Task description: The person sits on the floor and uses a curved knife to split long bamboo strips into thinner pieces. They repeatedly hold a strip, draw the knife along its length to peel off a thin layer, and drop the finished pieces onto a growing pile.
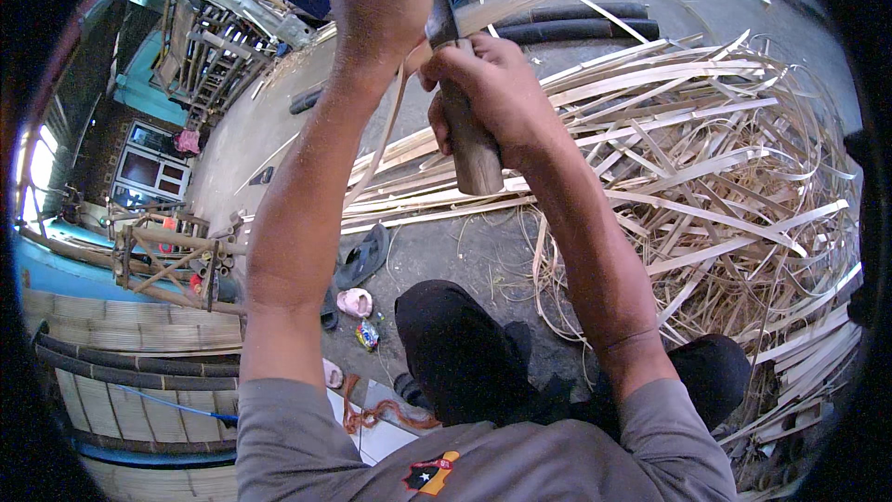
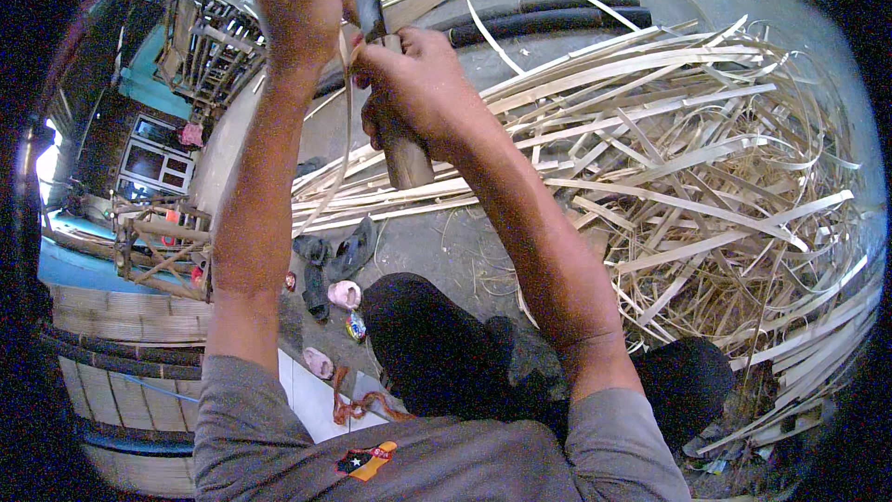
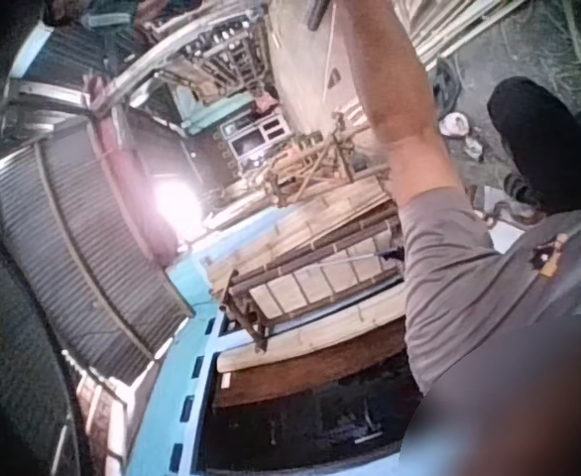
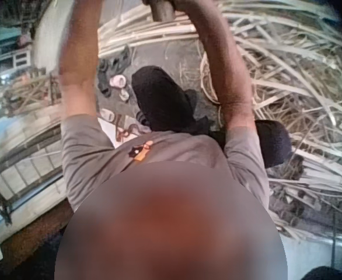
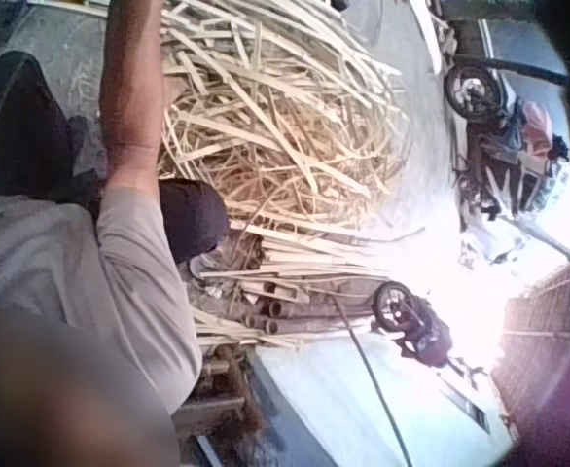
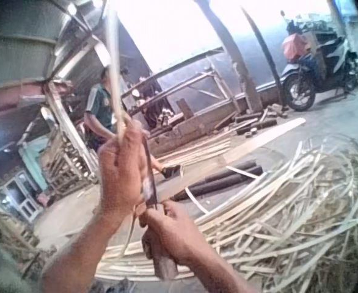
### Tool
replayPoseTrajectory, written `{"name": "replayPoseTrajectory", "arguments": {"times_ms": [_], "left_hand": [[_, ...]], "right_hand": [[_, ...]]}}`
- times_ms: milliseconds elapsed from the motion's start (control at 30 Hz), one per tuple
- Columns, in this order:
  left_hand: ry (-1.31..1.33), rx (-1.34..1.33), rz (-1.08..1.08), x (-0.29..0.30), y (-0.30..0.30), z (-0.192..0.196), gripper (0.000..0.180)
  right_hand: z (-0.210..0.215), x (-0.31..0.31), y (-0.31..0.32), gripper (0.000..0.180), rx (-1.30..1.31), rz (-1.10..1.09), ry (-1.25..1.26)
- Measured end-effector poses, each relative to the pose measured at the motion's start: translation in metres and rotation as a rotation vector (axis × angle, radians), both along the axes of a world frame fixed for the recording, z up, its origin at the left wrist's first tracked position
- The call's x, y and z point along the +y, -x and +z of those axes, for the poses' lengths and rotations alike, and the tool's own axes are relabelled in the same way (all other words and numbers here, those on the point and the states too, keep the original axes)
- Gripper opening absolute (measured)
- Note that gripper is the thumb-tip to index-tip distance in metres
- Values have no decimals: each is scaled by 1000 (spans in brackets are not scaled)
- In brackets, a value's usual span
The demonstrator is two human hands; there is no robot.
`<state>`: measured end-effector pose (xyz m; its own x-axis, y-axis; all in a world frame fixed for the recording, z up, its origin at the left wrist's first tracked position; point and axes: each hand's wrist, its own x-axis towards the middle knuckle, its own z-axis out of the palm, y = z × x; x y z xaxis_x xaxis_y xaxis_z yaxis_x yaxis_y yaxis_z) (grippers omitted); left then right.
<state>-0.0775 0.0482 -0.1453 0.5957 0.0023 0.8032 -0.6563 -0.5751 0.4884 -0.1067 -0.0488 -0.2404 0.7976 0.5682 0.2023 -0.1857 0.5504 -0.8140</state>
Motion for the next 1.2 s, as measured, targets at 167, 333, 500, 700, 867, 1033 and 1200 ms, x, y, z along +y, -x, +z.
{"name": "replayPoseTrajectory", "arguments": {"times_ms": [167,333,500,700,867,1033,1200], "left_hand": [[173,-68,80,24,3,4,52],[388,22,4,87,10,35,44],[365,-93,194,114,29,80,43],[185,-84,-22,60,24,76,47],[-93,-277,15,-33,3,47,52],[-263,-288,-123,-46,-8,35,48],[-604,-208,93,-4,-8,-26,40]], "right_hand": [[-29,5,-6,36,113,-16,-170],[-96,-12,-20,46,384,33,-244],[-177,-15,-20,46,632,-42,-282],[-154,-1,-3,24,339,-39,-388],[-94,50,41,27,77,33,102],[-112,90,56,68,-51,6,324],[-106,73,53,69,-233,-12,400]]}}
